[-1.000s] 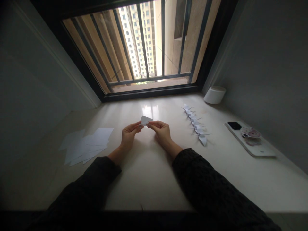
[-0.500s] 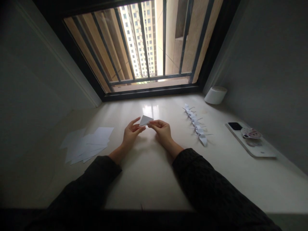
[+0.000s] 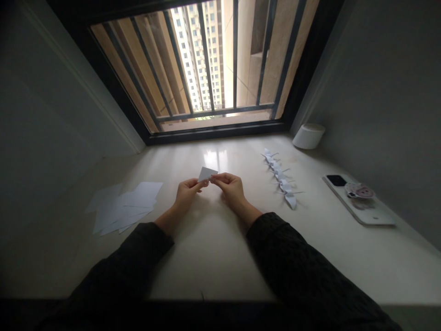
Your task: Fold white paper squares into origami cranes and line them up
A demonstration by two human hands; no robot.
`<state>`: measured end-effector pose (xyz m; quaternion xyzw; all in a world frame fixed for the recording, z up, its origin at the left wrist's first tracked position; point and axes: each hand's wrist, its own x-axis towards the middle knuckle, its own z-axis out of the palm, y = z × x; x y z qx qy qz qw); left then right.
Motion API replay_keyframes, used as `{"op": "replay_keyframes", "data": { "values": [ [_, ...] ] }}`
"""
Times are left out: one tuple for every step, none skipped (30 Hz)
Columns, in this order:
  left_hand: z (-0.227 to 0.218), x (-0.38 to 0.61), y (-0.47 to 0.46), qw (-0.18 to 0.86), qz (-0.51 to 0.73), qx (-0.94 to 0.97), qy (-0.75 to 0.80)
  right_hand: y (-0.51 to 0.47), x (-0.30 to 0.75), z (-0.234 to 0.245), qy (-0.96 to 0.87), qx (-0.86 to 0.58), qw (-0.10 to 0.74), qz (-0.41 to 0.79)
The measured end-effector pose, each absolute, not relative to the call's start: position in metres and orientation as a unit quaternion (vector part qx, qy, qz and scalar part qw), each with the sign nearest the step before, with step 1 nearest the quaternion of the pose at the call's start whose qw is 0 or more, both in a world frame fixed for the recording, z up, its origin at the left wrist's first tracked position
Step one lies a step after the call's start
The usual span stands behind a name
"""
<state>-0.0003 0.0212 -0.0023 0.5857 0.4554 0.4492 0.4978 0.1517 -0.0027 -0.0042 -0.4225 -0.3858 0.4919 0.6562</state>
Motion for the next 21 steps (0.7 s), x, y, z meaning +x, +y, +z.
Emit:
{"op": "replay_keyframes", "data": {
  "values": [
    [-0.0017, -0.0001, 0.0212, 0.500, 0.447, 0.585, 0.457, -0.0029, 0.1513, -0.0037, -0.380, -0.420, 0.659, 0.494],
    [-0.0011, 0.0001, 0.0211, 0.501, 0.446, 0.583, 0.457, -0.0031, 0.1509, -0.0032, -0.375, -0.419, 0.662, 0.496],
    [-0.0006, 0.0002, 0.0210, 0.503, 0.445, 0.582, 0.458, -0.0032, 0.1507, -0.0029, -0.370, -0.418, 0.664, 0.497],
    [-0.0001, 0.0003, 0.0208, 0.505, 0.444, 0.581, 0.458, -0.0032, 0.1506, -0.0028, -0.367, -0.418, 0.666, 0.498],
    [0.0002, 0.0003, 0.0207, 0.507, 0.443, 0.581, 0.458, -0.0030, 0.1507, -0.0030, -0.364, -0.418, 0.667, 0.497],
    [0.0005, 0.0002, 0.0206, 0.510, 0.440, 0.581, 0.456, -0.0026, 0.1510, -0.0034, -0.363, -0.420, 0.668, 0.496],
    [0.0007, 0.0000, 0.0205, 0.514, 0.437, 0.582, 0.454, -0.0021, 0.1514, -0.0040, -0.362, -0.421, 0.668, 0.495],
    [0.0007, -0.0002, 0.0205, 0.518, 0.435, 0.584, 0.450, -0.0016, 0.1520, -0.0046, -0.363, -0.422, 0.668, 0.493],
    [0.0007, -0.0004, 0.0205, 0.522, 0.432, 0.585, 0.446, -0.0010, 0.1525, -0.0053, -0.364, -0.423, 0.668, 0.492],
    [0.0005, -0.0005, 0.0206, 0.526, 0.431, 0.585, 0.443, -0.0006, 0.1531, -0.0058, -0.365, -0.423, 0.668, 0.492],
    [0.0003, -0.0007, 0.0207, 0.528, 0.432, 0.583, 0.441, -0.0002, 0.1535, -0.0062, -0.368, -0.423, 0.667, 0.491],
    [-0.0002, -0.0008, 0.0209, 0.530, 0.433, 0.581, 0.441, 0.0001, 0.1538, -0.0064, -0.370, -0.423, 0.666, 0.491],
    [-0.0007, -0.0008, 0.0210, 0.530, 0.436, 0.578, 0.442, 0.0003, 0.1540, -0.0066, -0.373, -0.422, 0.665, 0.491],
    [-0.0012, -0.0008, 0.0211, 0.529, 0.438, 0.576, 0.444, 0.0005, 0.1541, -0.0067, -0.375, -0.421, 0.664, 0.491],
    [-0.0017, -0.0007, 0.0211, 0.526, 0.440, 0.575, 0.446, 0.0007, 0.1541, -0.0069, -0.377, -0.418, 0.664, 0.492],
    [-0.0021, -0.0005, 0.0211, 0.524, 0.443, 0.575, 0.446, 0.0010, 0.1541, -0.0073, -0.381, -0.415, 0.663, 0.494],
    [-0.0024, -0.0002, 0.0210, 0.522, 0.444, 0.576, 0.446, 0.0014, 0.1541, -0.0079, -0.384, -0.411, 0.661, 0.496],
    [-0.0025, 0.0001, 0.0208, 0.520, 0.446, 0.577, 0.444, 0.0019, 0.1540, -0.0089, -0.388, -0.407, 0.660, 0.499],
    [-0.0025, 0.0005, 0.0207, 0.517, 0.448, 0.579, 0.443, 0.0024, 0.1540, -0.0101, -0.391, -0.404, 0.659, 0.501],
    [-0.0024, 0.0009, 0.0205, 0.515, 0.450, 0.581, 0.441, 0.0030, 0.1539, -0.0114, -0.392, -0.402, 0.659, 0.501],
    [-0.0022, 0.0013, 0.0203, 0.512, 0.452, 0.583, 0.440, 0.0036, 0.1537, -0.0127, -0.391, -0.400, 0.660, 0.502]
  ]
}}
